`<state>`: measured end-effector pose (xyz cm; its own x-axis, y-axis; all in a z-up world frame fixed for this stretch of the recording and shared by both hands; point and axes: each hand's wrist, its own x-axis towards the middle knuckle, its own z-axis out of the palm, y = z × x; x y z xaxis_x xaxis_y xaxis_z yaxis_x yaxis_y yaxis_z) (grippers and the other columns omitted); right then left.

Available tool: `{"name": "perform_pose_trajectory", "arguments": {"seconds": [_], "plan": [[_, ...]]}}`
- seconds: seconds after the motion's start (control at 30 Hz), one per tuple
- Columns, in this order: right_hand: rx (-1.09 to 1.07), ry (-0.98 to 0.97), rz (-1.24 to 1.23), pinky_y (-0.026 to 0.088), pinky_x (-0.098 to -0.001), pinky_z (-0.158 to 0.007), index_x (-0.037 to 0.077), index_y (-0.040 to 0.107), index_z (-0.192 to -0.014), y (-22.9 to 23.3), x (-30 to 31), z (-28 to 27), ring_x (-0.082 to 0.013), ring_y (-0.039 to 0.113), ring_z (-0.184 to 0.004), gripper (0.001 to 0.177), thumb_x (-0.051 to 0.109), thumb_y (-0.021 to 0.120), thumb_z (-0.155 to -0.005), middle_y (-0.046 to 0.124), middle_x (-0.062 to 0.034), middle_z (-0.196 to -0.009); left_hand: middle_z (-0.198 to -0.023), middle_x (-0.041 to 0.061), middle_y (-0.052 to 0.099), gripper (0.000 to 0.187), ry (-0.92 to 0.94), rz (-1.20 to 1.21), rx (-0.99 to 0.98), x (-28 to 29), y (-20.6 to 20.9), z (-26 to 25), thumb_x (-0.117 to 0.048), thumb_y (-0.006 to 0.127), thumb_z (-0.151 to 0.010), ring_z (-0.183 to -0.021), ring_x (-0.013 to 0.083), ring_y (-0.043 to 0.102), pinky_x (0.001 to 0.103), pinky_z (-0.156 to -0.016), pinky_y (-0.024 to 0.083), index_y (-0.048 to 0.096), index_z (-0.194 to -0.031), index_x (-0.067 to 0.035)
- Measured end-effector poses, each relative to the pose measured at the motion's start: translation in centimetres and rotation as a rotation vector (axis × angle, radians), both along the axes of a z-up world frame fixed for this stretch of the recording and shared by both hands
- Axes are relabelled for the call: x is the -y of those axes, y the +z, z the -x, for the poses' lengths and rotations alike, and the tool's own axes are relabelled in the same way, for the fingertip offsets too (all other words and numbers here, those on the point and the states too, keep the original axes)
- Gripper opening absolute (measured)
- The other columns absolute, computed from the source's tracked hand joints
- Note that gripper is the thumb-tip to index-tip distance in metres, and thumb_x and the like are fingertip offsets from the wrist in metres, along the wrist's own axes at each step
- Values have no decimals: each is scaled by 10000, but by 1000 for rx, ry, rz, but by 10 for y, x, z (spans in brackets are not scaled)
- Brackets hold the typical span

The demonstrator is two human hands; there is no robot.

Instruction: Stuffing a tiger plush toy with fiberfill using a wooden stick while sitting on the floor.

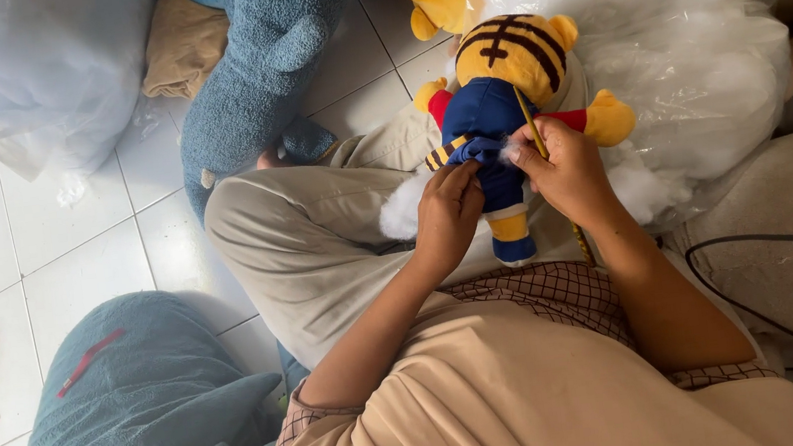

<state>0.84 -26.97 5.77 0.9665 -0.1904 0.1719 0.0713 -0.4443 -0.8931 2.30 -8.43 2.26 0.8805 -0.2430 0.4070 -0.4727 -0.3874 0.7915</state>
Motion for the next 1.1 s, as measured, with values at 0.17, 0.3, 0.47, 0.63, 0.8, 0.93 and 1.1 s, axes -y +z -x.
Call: {"name": "perform_pose_trajectory", "arguments": {"seconds": [0.17, 0.3, 0.47, 0.63, 0.8, 0.93, 1.1], "plan": [[44, 72, -271, 457, -237, -450, -37, 661, -1064, 22, 13, 5, -102, 571, -469, 92, 8, 650, -983, 707, -158, -764, -1020, 228, 674, 305, -71, 142, -53, -7, -7, -3, -31, 515, -970, -989, 448, 674, 444, -849, 560, 693, -1209, 33], [70, 46, -130, 470, -237, -493, -3, 693, -1052, 29, 23, 17, -111, 588, -509, 83, 55, 708, -993, 715, -110, -752, -1011, 239, 661, 294, -89, 170, -39, -6, -4, -1, -8, 513, -967, -994, 461, 671, 457, -841, 566, 685, -1198, 54], [164, 29, 84, 514, -276, -538, 115, 722, -1003, 17, -11, 26, -168, 648, -573, 89, 85, 752, -924, 702, -61, -675, -1005, 215, 657, 293, -97, 144, 12, -3, -8, 0, 8, 522, -962, -975, 426, 672, 431, -833, 569, 690, -1200, 45], [318, -45, 558, 512, -299, -466, 92, 764, -941, -15, -27, 21, -215, 646, -560, 17, 101, 766, -926, 665, -57, -658, -980, 221, 651, 279, -100, 108, 77, -3, -17, 1, 18, 533, -945, -941, 429, 668, 437, -803, 570, 696, -1167, 59], [29, 56, 769, 478, -342, -438, 58, 709, -813, 3, -23, 35, -199, 584, -487, 145, 129, 663, -930, 572, -44, -560, -933, 218, 635, 257, -102, 108, 128, 3, -55, -7, 24, 550, -908, -912, 454, 643, 467, -750, 562, 715, -1105, 24], [-119, 181, 755, 442, -342, -387, 62, 705, -883, -16, -16, 29, -217, 599, -423, 237, 230, 577, -989, 568, -49, -494, -909, 206, 622, 247, -115, 134, 168, 6, -58, -8, 34, 555, -879, -873, 449, 627, 448, -725, 538, 711, -1069, 19], [-277, 316, 203, 377, -363, -321, -84, 679, -989, -67, 2, 0, -209, 544, -399, 281, 133, 539, -880, 502, -174, -411, -879, 179, 628, 258, -132, 57, 247, 9, -63, -4, 51, 582, -835, -838, 406, 658, 452, -693, 522, 711, -1057, 29]]}}
